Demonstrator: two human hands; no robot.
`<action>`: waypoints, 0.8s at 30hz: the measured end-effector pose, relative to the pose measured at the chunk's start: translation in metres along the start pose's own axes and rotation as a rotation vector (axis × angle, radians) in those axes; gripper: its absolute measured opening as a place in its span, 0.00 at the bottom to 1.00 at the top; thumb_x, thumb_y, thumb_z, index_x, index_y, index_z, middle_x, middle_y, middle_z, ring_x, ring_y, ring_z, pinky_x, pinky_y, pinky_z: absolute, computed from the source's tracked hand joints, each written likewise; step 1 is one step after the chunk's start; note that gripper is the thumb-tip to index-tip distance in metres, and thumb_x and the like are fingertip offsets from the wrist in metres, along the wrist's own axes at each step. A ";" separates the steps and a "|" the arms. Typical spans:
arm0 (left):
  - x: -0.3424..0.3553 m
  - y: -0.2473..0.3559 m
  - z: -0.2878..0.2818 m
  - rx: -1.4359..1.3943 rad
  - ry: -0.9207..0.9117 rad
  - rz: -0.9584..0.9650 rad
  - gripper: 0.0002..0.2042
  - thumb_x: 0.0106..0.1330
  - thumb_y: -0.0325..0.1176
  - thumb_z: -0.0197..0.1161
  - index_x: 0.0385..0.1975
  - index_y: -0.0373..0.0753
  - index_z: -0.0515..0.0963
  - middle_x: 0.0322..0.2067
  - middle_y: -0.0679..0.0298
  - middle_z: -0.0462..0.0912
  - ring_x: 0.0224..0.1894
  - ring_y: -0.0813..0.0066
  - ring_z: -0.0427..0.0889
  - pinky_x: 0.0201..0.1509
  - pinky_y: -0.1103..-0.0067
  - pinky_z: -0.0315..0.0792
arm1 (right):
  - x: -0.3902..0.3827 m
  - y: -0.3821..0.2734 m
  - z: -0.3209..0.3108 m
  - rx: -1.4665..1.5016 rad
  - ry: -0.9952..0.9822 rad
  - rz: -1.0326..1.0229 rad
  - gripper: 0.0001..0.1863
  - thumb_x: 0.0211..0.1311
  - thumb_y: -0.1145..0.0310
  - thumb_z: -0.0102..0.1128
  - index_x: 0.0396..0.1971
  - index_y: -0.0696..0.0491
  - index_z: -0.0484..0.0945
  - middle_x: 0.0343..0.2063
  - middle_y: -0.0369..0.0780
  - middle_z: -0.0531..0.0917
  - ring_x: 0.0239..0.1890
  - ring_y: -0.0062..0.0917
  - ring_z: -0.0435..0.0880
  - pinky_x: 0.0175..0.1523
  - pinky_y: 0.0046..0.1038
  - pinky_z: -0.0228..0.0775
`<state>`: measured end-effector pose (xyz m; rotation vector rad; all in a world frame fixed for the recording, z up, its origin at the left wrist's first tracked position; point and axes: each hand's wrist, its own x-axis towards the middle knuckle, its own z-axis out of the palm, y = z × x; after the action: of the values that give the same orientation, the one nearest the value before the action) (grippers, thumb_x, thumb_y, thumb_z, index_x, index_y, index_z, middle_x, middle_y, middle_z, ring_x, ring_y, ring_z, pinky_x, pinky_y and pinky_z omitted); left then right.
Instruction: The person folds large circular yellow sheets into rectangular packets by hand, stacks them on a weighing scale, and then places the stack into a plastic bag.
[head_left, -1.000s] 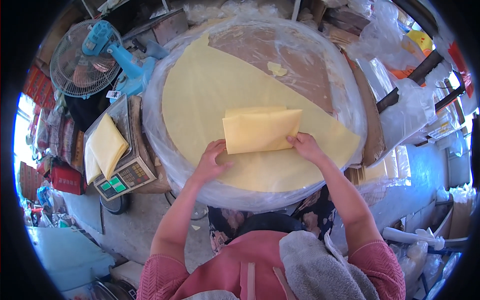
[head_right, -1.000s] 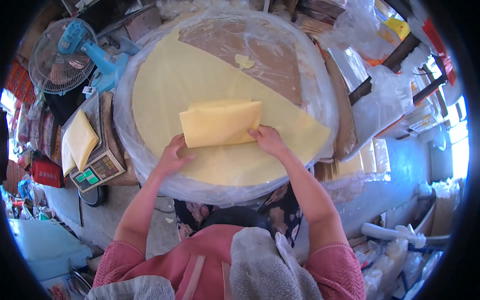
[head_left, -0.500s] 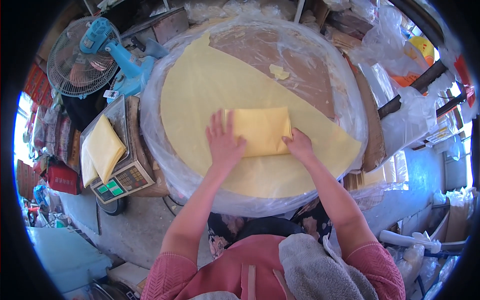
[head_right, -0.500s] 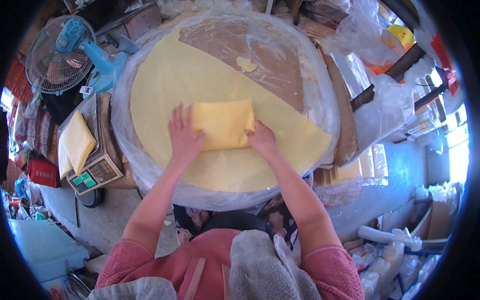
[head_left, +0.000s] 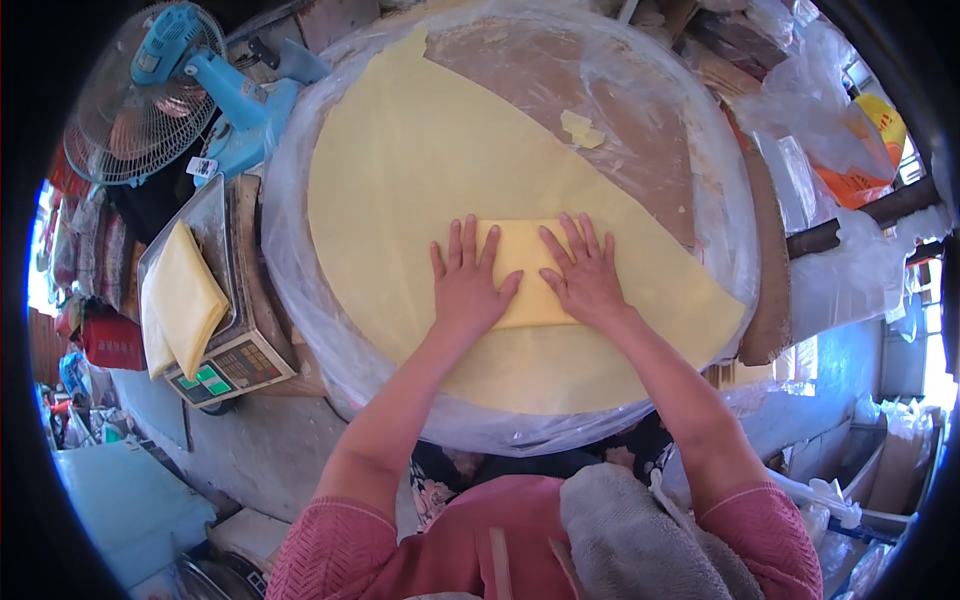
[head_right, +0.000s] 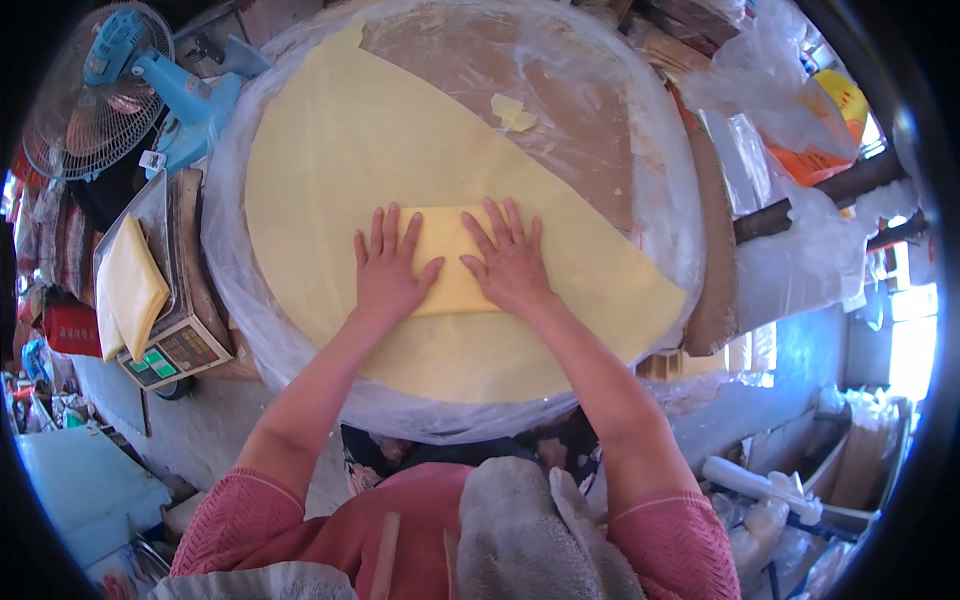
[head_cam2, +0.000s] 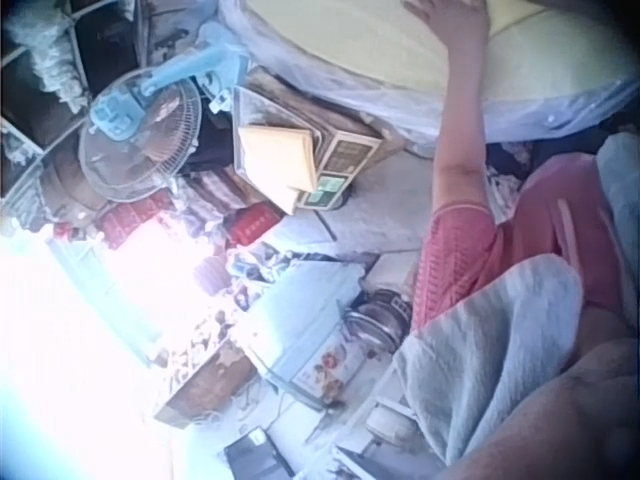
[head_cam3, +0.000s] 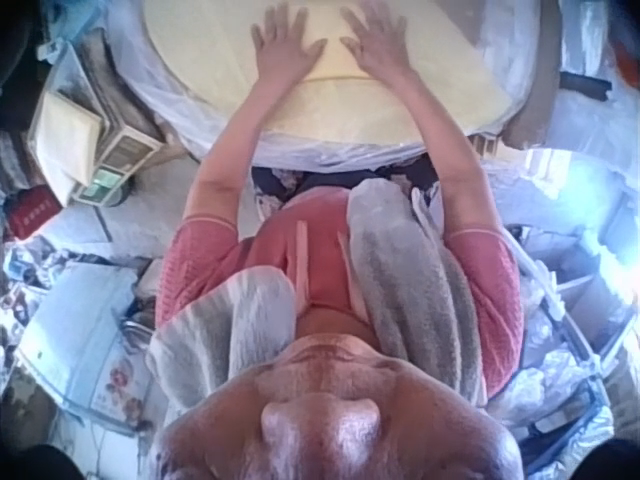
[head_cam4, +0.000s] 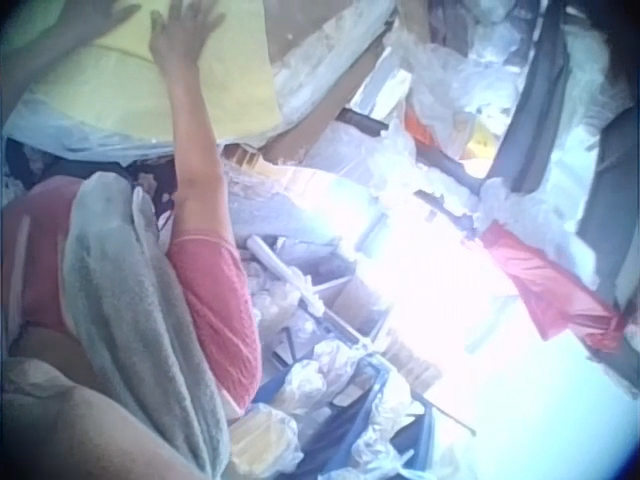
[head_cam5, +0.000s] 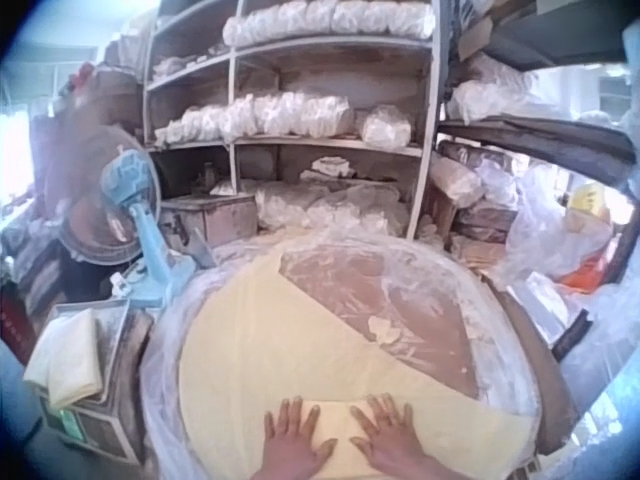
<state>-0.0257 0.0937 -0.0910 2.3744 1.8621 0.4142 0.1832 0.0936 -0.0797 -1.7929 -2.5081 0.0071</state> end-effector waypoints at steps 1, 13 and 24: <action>0.001 -0.003 -0.003 0.025 0.000 -0.007 0.37 0.65 0.59 0.52 0.70 0.47 0.57 0.73 0.54 0.46 0.75 0.54 0.40 0.72 0.48 0.37 | 0.005 -0.002 -0.001 0.003 0.021 -0.021 0.33 0.69 0.47 0.44 0.71 0.40 0.54 0.73 0.41 0.48 0.75 0.41 0.40 0.71 0.60 0.34; -0.027 -0.005 -0.004 -0.121 0.201 0.111 0.37 0.64 0.47 0.57 0.70 0.39 0.53 0.72 0.50 0.47 0.75 0.55 0.43 0.71 0.46 0.36 | 0.061 0.016 -0.044 0.056 -0.301 0.158 0.38 0.26 0.51 0.81 0.44 0.51 0.80 0.46 0.42 0.80 0.50 0.32 0.78 0.55 0.36 0.69; -0.097 -0.033 -0.097 -1.037 0.696 -0.373 0.42 0.56 0.30 0.70 0.69 0.35 0.51 0.65 0.48 0.59 0.68 0.60 0.58 0.71 0.66 0.52 | 0.032 -0.103 -0.204 0.907 -0.100 0.116 0.17 0.41 0.70 0.76 0.32 0.57 0.79 0.29 0.38 0.84 0.31 0.20 0.82 0.36 0.24 0.73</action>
<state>-0.1037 -0.0004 -0.0207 1.2207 1.5624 1.7702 0.0858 0.0839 0.1297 -1.5136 -1.9051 1.0610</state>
